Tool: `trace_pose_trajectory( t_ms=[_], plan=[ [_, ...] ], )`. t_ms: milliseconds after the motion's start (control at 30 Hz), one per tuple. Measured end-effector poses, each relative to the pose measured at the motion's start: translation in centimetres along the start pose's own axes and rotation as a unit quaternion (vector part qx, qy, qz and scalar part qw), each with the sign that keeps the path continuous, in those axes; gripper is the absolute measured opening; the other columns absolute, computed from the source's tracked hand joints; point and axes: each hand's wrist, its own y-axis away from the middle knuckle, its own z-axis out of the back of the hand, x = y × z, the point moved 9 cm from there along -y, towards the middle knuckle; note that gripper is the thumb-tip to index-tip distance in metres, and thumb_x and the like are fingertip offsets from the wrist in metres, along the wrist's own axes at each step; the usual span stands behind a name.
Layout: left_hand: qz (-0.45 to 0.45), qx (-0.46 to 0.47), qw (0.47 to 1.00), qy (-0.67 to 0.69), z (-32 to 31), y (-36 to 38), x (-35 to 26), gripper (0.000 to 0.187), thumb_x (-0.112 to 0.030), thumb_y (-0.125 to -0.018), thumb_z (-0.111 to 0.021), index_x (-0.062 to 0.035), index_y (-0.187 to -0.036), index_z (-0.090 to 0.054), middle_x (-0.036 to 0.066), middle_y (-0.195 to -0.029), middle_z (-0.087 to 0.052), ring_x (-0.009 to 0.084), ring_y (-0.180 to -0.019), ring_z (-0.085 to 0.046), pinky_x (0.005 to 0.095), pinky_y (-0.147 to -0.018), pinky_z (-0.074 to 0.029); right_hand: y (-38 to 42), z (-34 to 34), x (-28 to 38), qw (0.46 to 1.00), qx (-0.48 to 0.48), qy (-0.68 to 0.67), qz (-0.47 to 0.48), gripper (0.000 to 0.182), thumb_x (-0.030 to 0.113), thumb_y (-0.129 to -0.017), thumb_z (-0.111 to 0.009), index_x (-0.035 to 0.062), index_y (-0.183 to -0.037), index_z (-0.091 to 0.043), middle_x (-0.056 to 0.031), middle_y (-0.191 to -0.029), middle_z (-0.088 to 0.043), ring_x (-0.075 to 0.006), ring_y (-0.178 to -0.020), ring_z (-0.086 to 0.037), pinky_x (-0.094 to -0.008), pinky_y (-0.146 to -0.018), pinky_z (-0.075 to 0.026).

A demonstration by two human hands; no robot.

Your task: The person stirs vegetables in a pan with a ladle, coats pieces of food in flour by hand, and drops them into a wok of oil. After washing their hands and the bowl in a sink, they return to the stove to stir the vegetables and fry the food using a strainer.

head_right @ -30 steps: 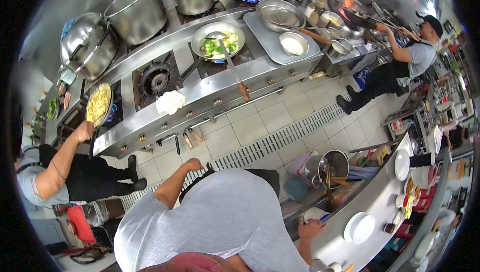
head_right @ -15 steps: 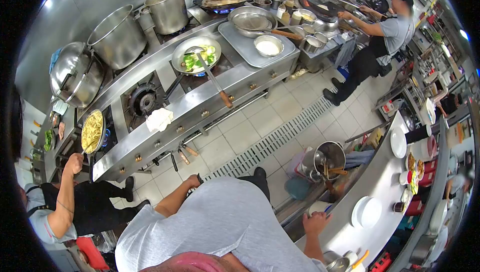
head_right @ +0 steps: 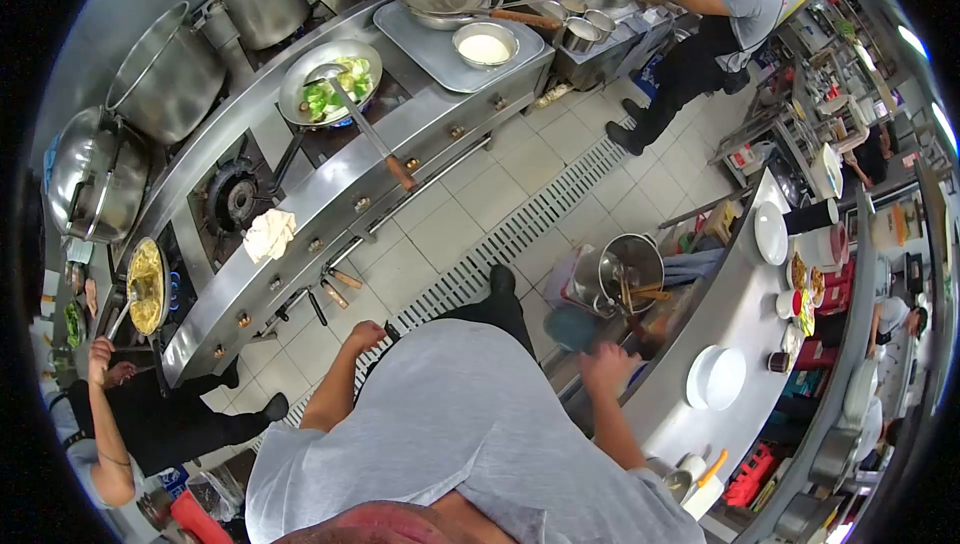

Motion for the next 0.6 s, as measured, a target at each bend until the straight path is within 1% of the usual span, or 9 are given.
trace_pose_trajectory(
  t_ms=[33,100,200,267,333,367,467,567,600],
  plan=[
    [0.021,0.000,1.000,0.019,0.0,-0.2,0.3,0.039,-0.039,-0.085,-0.058,-0.0039,-0.076,-0.072,0.012,-0.066,-0.069,0.0257,-0.060,-0.068,0.0384,-0.065,-0.055,-3.2,0.1,2.8,0.996,-0.049,-0.054,0.047,0.040,0.034,-0.075,-0.078,0.0078,-0.104,-0.071,-0.0126,-0.102,-0.072,-0.0304,-0.105,-0.064,-0.0565,-0.106,-0.034],
    [0.048,0.000,0.998,0.027,0.0,-0.3,1.0,0.039,-0.039,-0.085,-0.057,-0.0038,-0.075,-0.071,0.013,-0.068,-0.069,0.0266,-0.064,-0.068,0.0394,-0.069,-0.055,-10.6,-0.4,8.6,0.940,-0.005,-0.335,0.062,0.045,0.025,-0.076,-0.080,0.0008,-0.111,-0.066,-0.0147,-0.099,-0.071,-0.0300,-0.093,-0.069,-0.0369,-0.083,-0.054],
    [-0.013,-0.013,0.997,-0.075,0.1,-0.6,-0.3,0.035,-0.035,-0.087,-0.053,-0.0057,-0.077,-0.070,0.012,-0.069,-0.068,0.0276,-0.069,-0.069,0.0414,-0.070,-0.054,-23.7,-6.1,15.5,0.854,0.071,-0.515,0.028,0.041,0.018,-0.082,-0.076,-0.0020,-0.116,-0.064,-0.0118,-0.104,-0.071,-0.0211,-0.090,-0.067,-0.0334,-0.080,-0.054],
    [-0.118,-0.012,0.963,-0.242,-1.3,-1.8,-0.7,0.034,-0.033,-0.087,-0.052,-0.0061,-0.080,-0.070,0.012,-0.072,-0.069,0.0282,-0.070,-0.069,0.0415,-0.071,-0.054,-32.1,-9.4,21.3,0.716,0.204,-0.666,-0.049,0.046,0.012,-0.084,-0.073,0.0006,-0.126,-0.058,-0.0122,-0.108,-0.069,-0.0217,-0.092,-0.067,-0.0342,-0.079,-0.055],
    [0.022,0.053,0.990,-0.132,-1.0,0.0,-1.2,0.021,-0.023,-0.088,-0.057,-0.0048,-0.085,-0.067,0.009,-0.079,-0.070,0.0191,-0.069,-0.070,0.0351,-0.057,-0.054,-39.1,-9.8,26.2,0.628,0.254,-0.732,-0.070,0.052,0.016,-0.084,-0.076,-0.0027,-0.127,-0.053,-0.0080,-0.096,-0.065,-0.0206,-0.084,-0.065,-0.0330,-0.072,-0.055],
    [0.089,0.085,0.990,-0.074,-1.3,0.8,-2.0,0.015,-0.018,-0.088,-0.060,-0.0041,-0.087,-0.065,0.008,-0.083,-0.070,0.0146,-0.069,-0.071,0.0319,-0.050,-0.054,-42.4,-10.6,27.8,0.630,0.263,-0.726,-0.084,0.054,0.016,-0.083,-0.076,-0.0019,-0.129,-0.052,-0.0091,-0.101,-0.064,-0.0222,-0.087,-0.064,-0.0346,-0.074,-0.055],
    [0.025,0.010,0.998,-0.049,-4.2,1.5,-0.6,0.014,-0.016,-0.088,-0.060,-0.0042,-0.093,-0.066,0.007,-0.087,-0.070,0.0150,-0.071,-0.071,0.0305,-0.050,-0.053,-50.6,-12.8,32.8,0.612,0.282,-0.729,-0.122,0.057,0.015,-0.084,-0.074,0.0008,-0.133,-0.048,-0.0132,-0.114,-0.061,-0.0281,-0.099,-0.062,-0.0398,-0.081,-0.055],
    [0.297,-0.142,0.892,0.308,-1.7,8.5,-7.0,0.014,-0.014,-0.089,-0.059,-0.0041,-0.096,-0.067,0.006,-0.087,-0.070,0.0161,-0.070,-0.071,0.0293,-0.050,-0.052,-55.7,-15.1,36.2,0.569,0.304,-0.746,-0.167,0.054,0.017,-0.088,-0.070,0.0030,-0.135,-0.046,-0.0173,-0.124,-0.057,-0.0344,-0.109,-0.058,-0.0448,-0.090,-0.053],
    [0.301,-0.147,0.882,0.331,-2.5,9.2,-7.9,0.016,-0.015,-0.089,-0.059,-0.0040,-0.098,-0.067,0.006,-0.087,-0.070,0.0162,-0.070,-0.071,0.0291,-0.050,-0.052,-57.1,-15.8,37.0,0.559,0.312,-0.747,-0.183,0.054,0.018,-0.089,-0.069,0.0032,-0.135,-0.046,-0.0174,-0.124,-0.055,-0.0354,-0.110,-0.057,-0.0461,-0.092,-0.052]
  ],
)
